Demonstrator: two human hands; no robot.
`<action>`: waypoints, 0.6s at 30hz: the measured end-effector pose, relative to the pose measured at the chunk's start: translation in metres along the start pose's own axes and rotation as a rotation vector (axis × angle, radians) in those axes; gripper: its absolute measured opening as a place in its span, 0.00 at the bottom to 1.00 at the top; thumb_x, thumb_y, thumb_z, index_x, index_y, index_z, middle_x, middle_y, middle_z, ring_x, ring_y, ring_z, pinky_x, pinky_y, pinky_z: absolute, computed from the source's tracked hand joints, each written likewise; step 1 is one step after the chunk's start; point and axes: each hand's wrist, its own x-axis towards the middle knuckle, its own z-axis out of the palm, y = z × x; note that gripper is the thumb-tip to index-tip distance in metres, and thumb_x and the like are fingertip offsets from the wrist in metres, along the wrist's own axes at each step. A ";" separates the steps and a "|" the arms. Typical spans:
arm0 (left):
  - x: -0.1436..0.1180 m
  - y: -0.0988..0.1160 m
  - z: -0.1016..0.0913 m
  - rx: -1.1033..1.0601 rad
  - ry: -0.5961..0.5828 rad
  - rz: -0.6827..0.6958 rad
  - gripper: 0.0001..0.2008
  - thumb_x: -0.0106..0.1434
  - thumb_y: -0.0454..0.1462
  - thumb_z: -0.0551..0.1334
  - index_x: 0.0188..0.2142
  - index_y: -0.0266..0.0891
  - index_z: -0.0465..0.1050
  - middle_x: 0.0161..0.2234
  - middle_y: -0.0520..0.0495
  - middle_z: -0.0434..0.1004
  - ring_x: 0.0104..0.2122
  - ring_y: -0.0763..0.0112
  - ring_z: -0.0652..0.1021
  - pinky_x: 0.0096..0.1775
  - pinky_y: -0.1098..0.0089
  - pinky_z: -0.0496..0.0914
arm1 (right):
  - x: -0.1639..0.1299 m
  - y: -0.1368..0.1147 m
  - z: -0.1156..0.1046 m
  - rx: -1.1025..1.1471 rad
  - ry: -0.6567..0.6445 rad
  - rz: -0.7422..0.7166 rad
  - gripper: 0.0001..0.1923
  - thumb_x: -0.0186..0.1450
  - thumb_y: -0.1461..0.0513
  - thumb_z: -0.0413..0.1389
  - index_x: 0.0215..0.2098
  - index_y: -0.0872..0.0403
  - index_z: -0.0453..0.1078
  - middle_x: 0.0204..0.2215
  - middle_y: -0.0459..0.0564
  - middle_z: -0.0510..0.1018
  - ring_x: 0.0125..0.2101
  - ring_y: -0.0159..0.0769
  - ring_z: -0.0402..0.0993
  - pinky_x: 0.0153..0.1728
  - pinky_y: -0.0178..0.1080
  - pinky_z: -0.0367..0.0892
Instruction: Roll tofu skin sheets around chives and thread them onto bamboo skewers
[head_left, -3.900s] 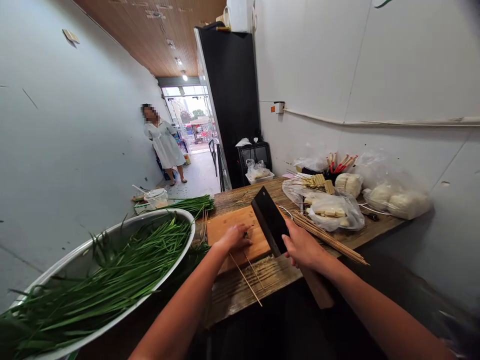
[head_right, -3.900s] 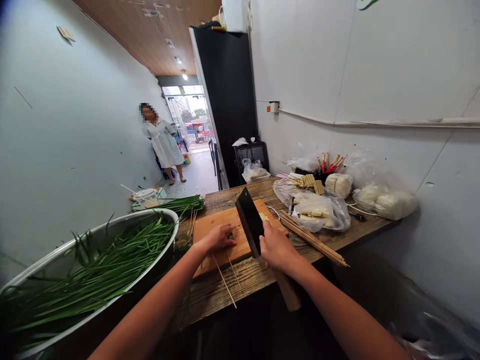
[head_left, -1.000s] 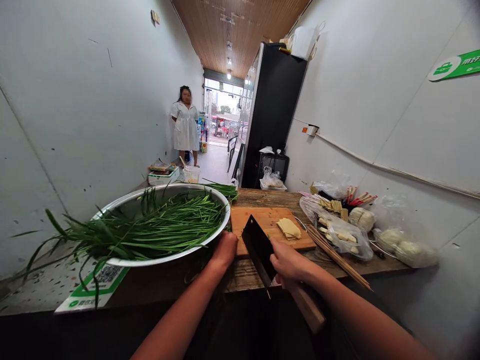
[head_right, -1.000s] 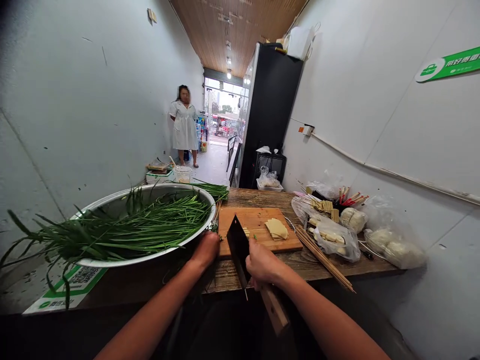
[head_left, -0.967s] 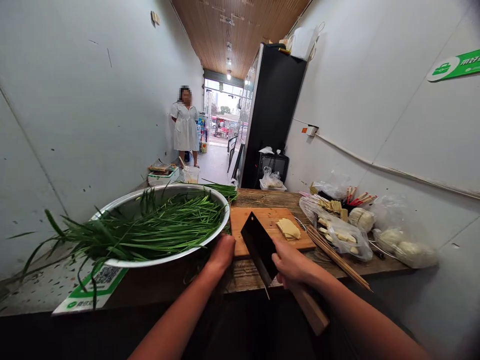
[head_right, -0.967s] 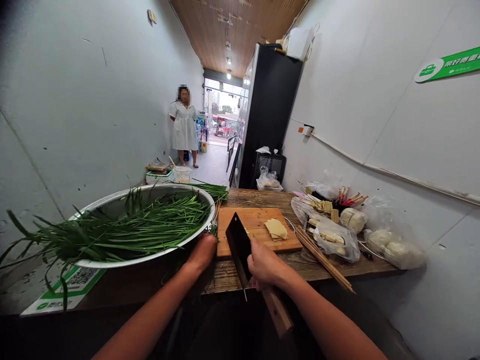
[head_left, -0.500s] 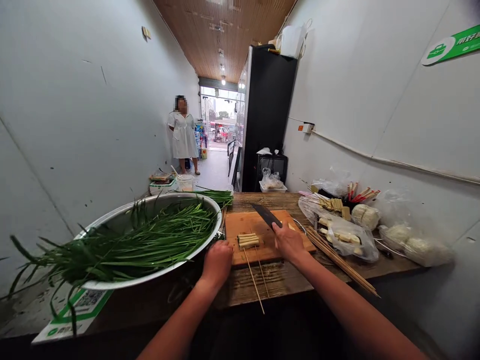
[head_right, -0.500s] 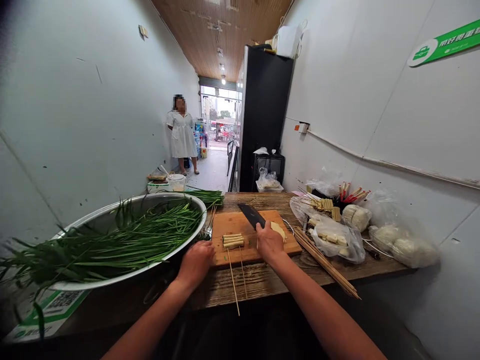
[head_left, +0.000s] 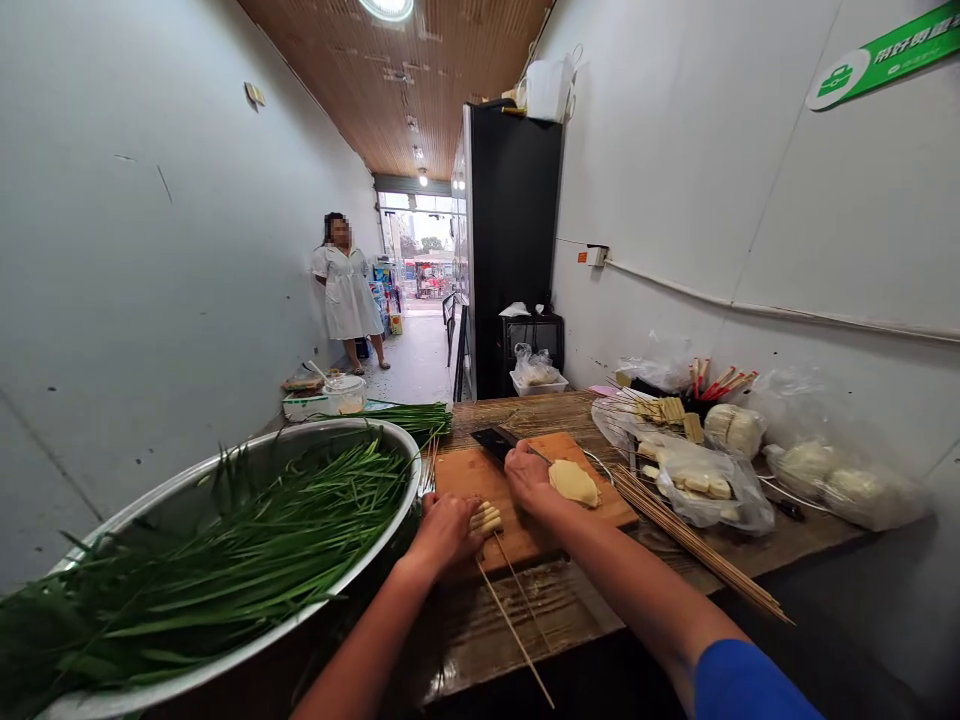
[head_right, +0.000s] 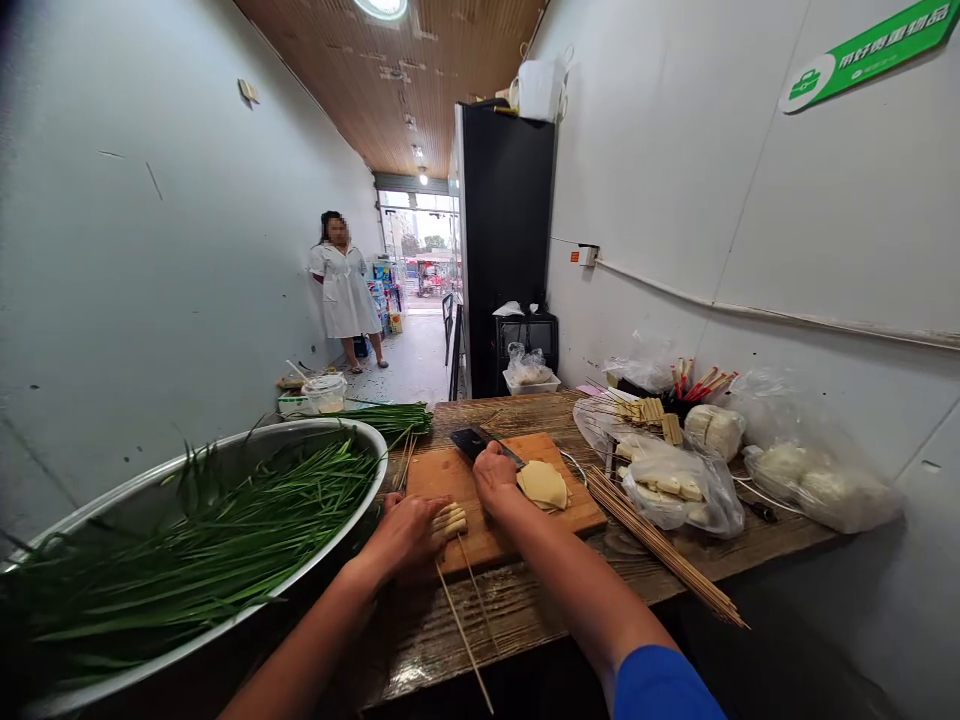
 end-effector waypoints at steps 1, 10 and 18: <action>-0.004 -0.002 -0.002 0.012 0.018 -0.013 0.19 0.52 0.40 0.60 0.45 0.44 0.71 0.38 0.42 0.75 0.42 0.55 0.72 0.45 0.59 0.59 | 0.001 -0.003 0.001 0.008 -0.005 -0.001 0.17 0.61 0.74 0.42 0.45 0.67 0.67 0.41 0.69 0.69 0.35 0.41 0.75 0.30 0.40 0.70; -0.035 0.008 -0.021 0.024 0.243 -0.052 0.31 0.47 0.32 0.60 0.54 0.40 0.62 0.42 0.43 0.68 0.43 0.61 0.68 0.46 0.64 0.63 | -0.008 -0.015 0.001 0.085 -0.068 0.002 0.16 0.60 0.66 0.51 0.45 0.63 0.68 0.43 0.67 0.69 0.37 0.45 0.74 0.32 0.41 0.69; -0.021 0.017 -0.005 -0.142 0.403 0.014 0.31 0.49 0.31 0.59 0.54 0.39 0.60 0.44 0.43 0.66 0.46 0.61 0.67 0.49 0.62 0.64 | -0.047 0.021 -0.026 0.204 0.035 -0.080 0.15 0.63 0.58 0.47 0.43 0.57 0.69 0.42 0.58 0.72 0.42 0.41 0.70 0.41 0.38 0.64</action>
